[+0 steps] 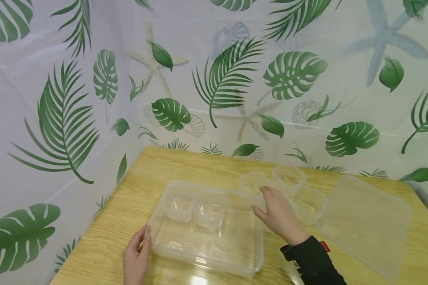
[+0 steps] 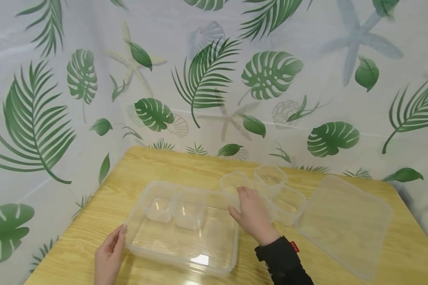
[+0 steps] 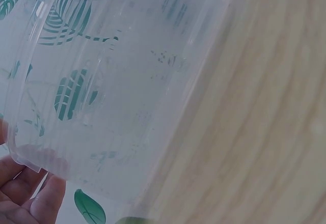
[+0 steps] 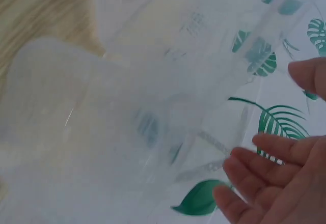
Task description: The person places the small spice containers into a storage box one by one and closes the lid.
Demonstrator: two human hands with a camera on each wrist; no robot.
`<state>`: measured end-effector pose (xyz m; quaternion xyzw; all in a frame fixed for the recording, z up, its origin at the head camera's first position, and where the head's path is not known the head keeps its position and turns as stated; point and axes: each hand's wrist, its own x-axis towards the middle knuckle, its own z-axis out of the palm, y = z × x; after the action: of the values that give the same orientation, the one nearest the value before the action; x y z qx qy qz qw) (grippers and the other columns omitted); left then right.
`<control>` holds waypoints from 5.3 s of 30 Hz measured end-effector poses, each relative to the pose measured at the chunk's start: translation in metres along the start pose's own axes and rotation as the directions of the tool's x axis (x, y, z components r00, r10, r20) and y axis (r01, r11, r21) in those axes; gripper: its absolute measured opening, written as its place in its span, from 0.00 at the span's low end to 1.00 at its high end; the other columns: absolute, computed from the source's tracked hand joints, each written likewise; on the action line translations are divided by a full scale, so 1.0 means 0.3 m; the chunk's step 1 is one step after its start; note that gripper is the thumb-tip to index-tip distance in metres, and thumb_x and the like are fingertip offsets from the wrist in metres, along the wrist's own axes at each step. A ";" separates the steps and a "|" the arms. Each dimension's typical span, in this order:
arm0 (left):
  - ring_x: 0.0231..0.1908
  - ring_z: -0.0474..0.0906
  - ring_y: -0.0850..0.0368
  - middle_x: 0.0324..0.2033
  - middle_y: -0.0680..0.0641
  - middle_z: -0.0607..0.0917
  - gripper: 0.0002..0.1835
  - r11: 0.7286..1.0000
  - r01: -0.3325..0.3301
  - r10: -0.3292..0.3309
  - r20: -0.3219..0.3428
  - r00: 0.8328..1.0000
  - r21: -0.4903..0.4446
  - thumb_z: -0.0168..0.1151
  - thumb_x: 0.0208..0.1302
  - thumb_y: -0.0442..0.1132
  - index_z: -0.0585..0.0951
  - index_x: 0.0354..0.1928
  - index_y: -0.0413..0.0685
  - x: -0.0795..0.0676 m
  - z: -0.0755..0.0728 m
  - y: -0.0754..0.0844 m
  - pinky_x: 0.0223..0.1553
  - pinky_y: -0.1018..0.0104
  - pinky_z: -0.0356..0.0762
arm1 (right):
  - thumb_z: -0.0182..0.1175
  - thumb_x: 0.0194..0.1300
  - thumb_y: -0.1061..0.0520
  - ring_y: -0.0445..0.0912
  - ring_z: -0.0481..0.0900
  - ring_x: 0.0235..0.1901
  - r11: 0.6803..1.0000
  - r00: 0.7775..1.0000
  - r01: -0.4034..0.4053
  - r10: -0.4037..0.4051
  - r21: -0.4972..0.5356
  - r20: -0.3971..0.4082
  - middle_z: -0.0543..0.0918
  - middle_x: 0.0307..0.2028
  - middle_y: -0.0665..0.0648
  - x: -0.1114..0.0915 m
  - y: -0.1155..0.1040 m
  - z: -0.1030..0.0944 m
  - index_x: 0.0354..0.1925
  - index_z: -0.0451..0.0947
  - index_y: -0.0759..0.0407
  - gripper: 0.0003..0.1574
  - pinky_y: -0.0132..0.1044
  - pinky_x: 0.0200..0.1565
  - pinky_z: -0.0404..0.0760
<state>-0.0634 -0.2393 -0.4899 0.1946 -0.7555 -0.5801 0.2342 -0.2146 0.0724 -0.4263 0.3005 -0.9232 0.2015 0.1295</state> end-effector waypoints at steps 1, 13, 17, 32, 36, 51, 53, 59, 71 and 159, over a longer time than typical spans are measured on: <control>0.51 0.68 0.48 0.51 0.38 0.73 0.19 1.000 -0.002 0.002 0.000 1.000 -0.003 0.49 0.65 0.38 0.70 0.54 0.32 0.001 -0.001 0.000 0.43 0.79 0.70 | 0.62 0.55 0.55 0.63 0.66 0.49 1.000 1.000 -0.010 0.009 -0.028 -0.029 0.70 0.47 0.73 -0.007 0.005 -0.005 0.52 0.65 0.77 0.34 0.52 0.47 0.69; 0.50 0.68 0.48 0.50 0.36 0.74 0.17 0.999 -0.022 0.022 -0.019 1.000 -0.026 0.50 0.64 0.35 0.71 0.52 0.30 0.005 0.010 -0.010 0.42 0.81 0.70 | 0.64 0.49 0.45 0.68 0.65 0.46 0.965 0.977 -0.215 0.213 -0.150 -0.024 0.68 0.45 0.79 -0.088 0.047 -0.040 0.50 0.62 0.84 0.47 0.56 0.48 0.67; 0.50 0.68 0.47 0.50 0.36 0.74 0.17 0.999 -0.033 0.032 -0.022 0.999 -0.018 0.50 0.64 0.35 0.71 0.52 0.30 0.005 0.012 -0.008 0.41 0.81 0.69 | 0.62 0.50 0.41 0.71 0.61 0.49 0.948 0.948 -0.298 0.308 -0.115 0.084 0.63 0.49 0.82 -0.105 0.054 -0.049 0.53 0.58 0.85 0.52 0.58 0.49 0.65; 0.50 0.68 0.47 0.50 0.35 0.74 0.17 0.999 -0.027 0.027 -0.036 0.999 -0.019 0.50 0.64 0.33 0.71 0.53 0.30 -0.001 0.009 -0.009 0.41 0.83 0.69 | 0.57 0.51 0.33 0.72 0.59 0.51 0.922 0.891 -0.385 0.384 -0.044 0.241 0.62 0.51 0.83 -0.123 0.066 -0.024 0.55 0.54 0.85 0.60 0.59 0.46 0.67; 0.50 0.69 0.47 0.50 0.35 0.74 0.17 1.000 -0.024 0.024 -0.038 0.999 -0.015 0.50 0.64 0.33 0.71 0.53 0.30 -0.001 0.009 -0.010 0.41 0.82 0.69 | 0.58 0.52 0.35 0.72 0.60 0.50 0.925 0.893 -0.376 0.376 -0.048 0.248 0.62 0.50 0.82 -0.127 0.064 -0.013 0.55 0.55 0.85 0.57 0.59 0.46 0.67; 0.50 0.69 0.50 0.50 0.36 0.74 0.17 1.000 -0.016 0.016 -0.031 0.999 -0.011 0.50 0.64 0.34 0.71 0.52 0.31 -0.001 0.009 -0.004 0.42 0.81 0.70 | 0.65 0.49 0.48 0.71 0.63 0.49 0.937 0.918 -0.345 0.349 -0.059 0.187 0.65 0.49 0.81 -0.151 0.098 -0.025 0.53 0.58 0.84 0.49 0.57 0.46 0.69; 0.49 0.69 0.53 0.50 0.37 0.74 0.17 1.000 -0.007 0.006 -0.032 0.999 -0.016 0.50 0.64 0.34 0.72 0.52 0.31 0.002 0.009 -0.002 0.41 0.82 0.70 | 0.67 0.47 0.48 0.71 0.63 0.48 0.941 0.928 -0.330 0.337 -0.073 0.159 0.65 0.48 0.80 -0.153 0.103 -0.031 0.53 0.59 0.84 0.49 0.58 0.45 0.68; 0.50 0.69 0.49 0.50 0.37 0.74 0.17 1.000 0.001 -0.001 -0.022 1.000 -0.019 0.50 0.64 0.35 0.71 0.52 0.31 0.005 0.006 0.001 0.41 0.82 0.70 | 0.66 0.45 0.42 0.72 0.60 0.48 0.944 0.944 -0.309 0.320 -0.119 0.085 0.64 0.48 0.82 -0.153 0.111 -0.044 0.51 0.60 0.84 0.54 0.61 0.48 0.63; 0.49 0.69 0.55 0.50 0.37 0.74 0.17 1.000 -0.018 0.018 -0.024 1.000 -0.025 0.50 0.64 0.35 0.72 0.52 0.31 0.002 0.011 -0.010 0.42 0.82 0.69 | 0.62 0.46 0.34 0.72 0.60 0.47 0.910 0.908 -0.392 0.406 -0.134 0.105 0.64 0.46 0.83 -0.157 0.120 -0.059 0.49 0.60 0.87 0.59 0.61 0.46 0.64; 0.43 0.70 0.70 0.48 0.39 0.75 0.17 0.999 -0.034 0.034 -0.030 0.999 -0.020 0.51 0.64 0.36 0.72 0.52 0.32 0.006 0.005 -0.017 0.40 0.82 0.71 | 0.71 0.42 0.49 0.61 0.62 0.53 0.974 0.998 -0.055 0.059 0.221 -0.011 0.66 0.54 0.71 -0.165 -0.133 -0.020 0.57 0.61 0.76 0.52 0.54 0.47 0.70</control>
<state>-0.0655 -0.2404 -0.4948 0.1879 -0.7493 -0.5807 0.2570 -0.1508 0.0705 -0.4270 0.2848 -0.9021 0.3091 0.0978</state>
